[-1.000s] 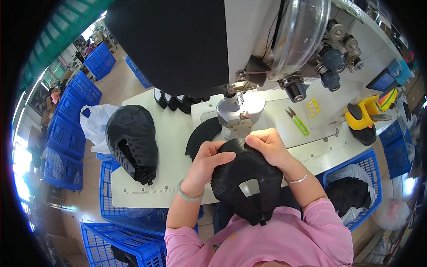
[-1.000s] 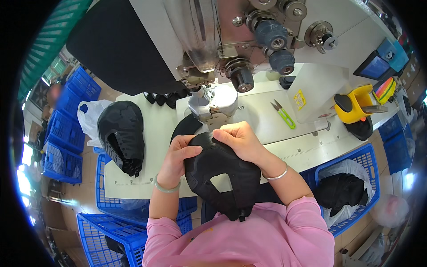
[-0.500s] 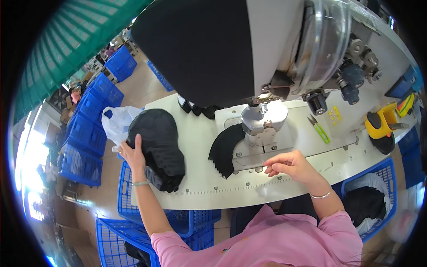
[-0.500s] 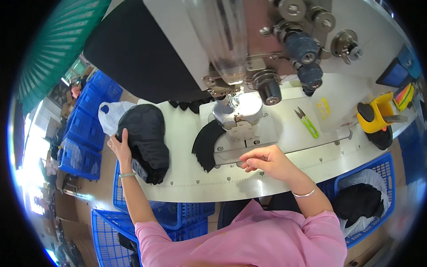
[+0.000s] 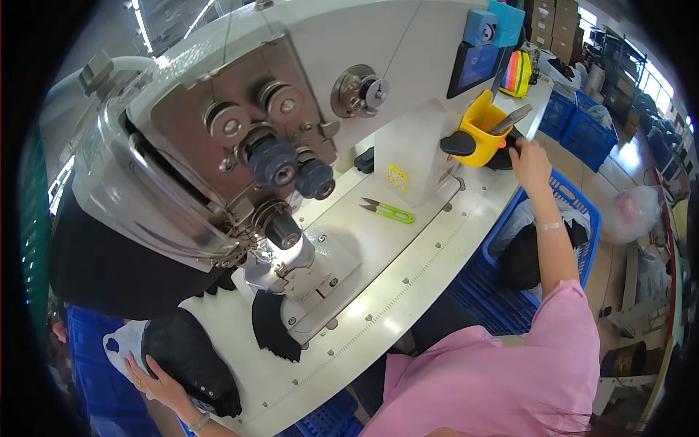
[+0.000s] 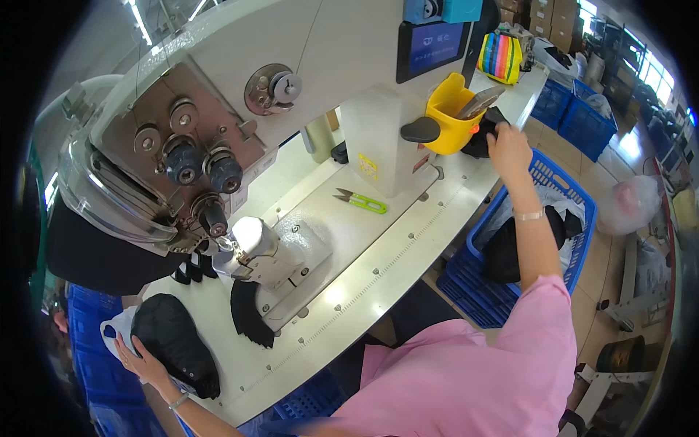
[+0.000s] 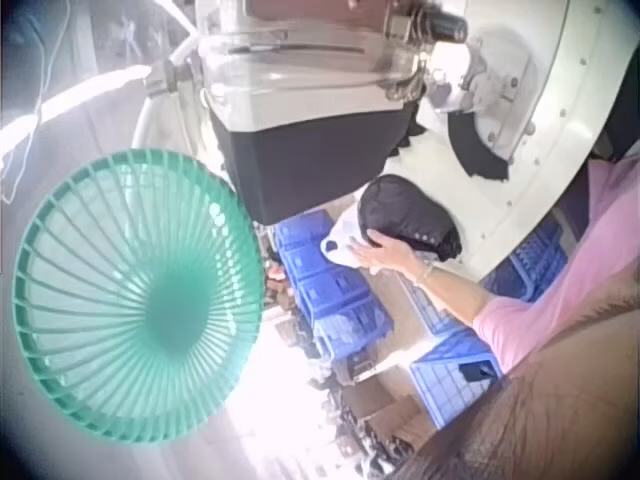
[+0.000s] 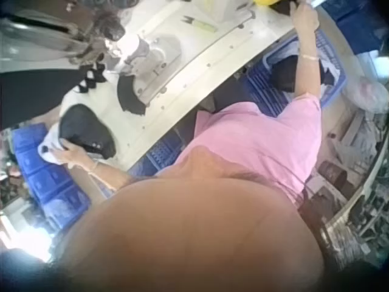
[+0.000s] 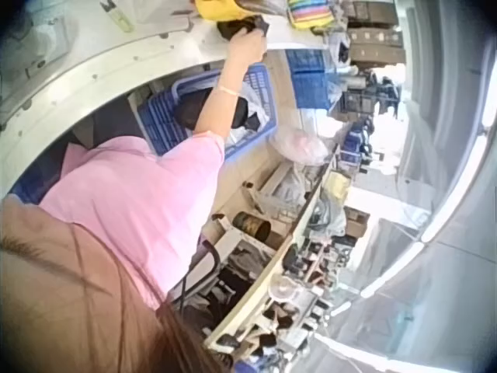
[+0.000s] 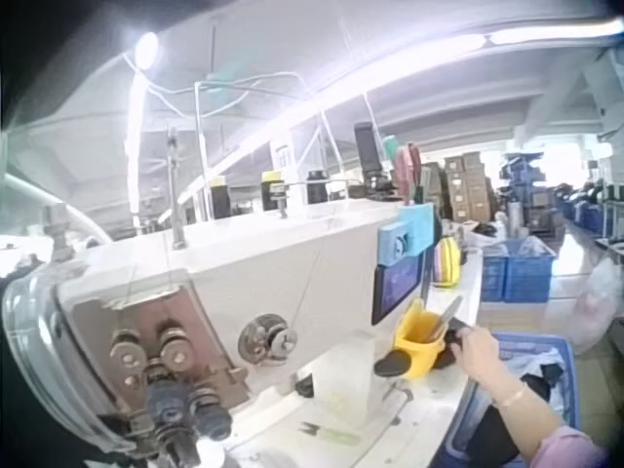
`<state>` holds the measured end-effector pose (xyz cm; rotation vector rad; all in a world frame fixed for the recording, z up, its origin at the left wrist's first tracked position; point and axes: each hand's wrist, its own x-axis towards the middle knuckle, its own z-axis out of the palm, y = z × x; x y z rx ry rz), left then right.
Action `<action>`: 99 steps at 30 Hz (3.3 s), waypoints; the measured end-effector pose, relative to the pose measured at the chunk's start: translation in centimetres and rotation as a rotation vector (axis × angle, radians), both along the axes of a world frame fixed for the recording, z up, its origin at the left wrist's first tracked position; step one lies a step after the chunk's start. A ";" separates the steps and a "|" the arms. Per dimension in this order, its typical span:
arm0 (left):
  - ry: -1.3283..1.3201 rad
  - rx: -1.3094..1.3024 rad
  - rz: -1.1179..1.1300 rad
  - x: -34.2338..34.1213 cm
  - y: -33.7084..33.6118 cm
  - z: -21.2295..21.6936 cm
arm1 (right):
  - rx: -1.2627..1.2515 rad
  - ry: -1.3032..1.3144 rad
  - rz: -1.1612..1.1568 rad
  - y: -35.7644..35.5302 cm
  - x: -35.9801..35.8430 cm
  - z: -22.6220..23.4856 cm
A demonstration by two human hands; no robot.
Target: Stitch together black leather shoe components using an industrial sewing machine.
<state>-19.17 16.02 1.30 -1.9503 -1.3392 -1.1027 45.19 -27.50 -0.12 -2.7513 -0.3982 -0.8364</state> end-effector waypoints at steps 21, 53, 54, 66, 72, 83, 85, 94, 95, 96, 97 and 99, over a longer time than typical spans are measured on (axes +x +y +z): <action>0.069 -0.821 -0.814 18.2 -8.7 -7.0 | 1.724 0.417 0.612 -17.5 11.2 -10.6; -0.565 -0.883 -1.166 20.4 -16.6 1.7 | -0.140 -0.290 1.653 18.2 -21.3 4.0; -0.341 -0.684 -1.060 20.6 -16.8 2.4 | -0.141 -0.289 1.655 18.2 -21.2 3.9; -0.062 -0.317 -0.871 21.8 -16.3 2.5 | -0.077 -0.249 1.674 18.6 -21.1 3.6; -0.001 -0.275 -0.814 22.0 -16.7 3.0 | -0.053 -0.230 1.661 18.6 -21.4 3.6; -0.033 -0.321 -0.850 22.9 -16.0 3.4 | 0.057 0.044 1.659 18.9 -21.2 4.1; -0.009 -0.299 -0.822 23.1 -16.2 3.2 | 0.077 0.012 1.668 19.1 -20.8 3.8; 0.021 -0.253 -0.736 23.3 -16.7 2.3 | 0.075 -0.142 1.799 20.0 -18.9 3.3; 0.035 -0.263 -0.721 23.3 -16.8 2.4 | 0.085 -0.125 1.824 19.9 -18.8 3.3; 0.031 -0.264 -0.720 23.3 -17.0 2.7 | 0.081 -0.125 1.825 19.8 -18.8 3.3; 0.020 -0.281 -0.729 23.2 -17.1 3.2 | 0.063 -0.109 1.804 19.8 -18.9 3.4; 0.006 -0.298 -0.738 23.0 -16.6 3.4 | 0.042 -0.094 1.784 19.7 -18.9 3.6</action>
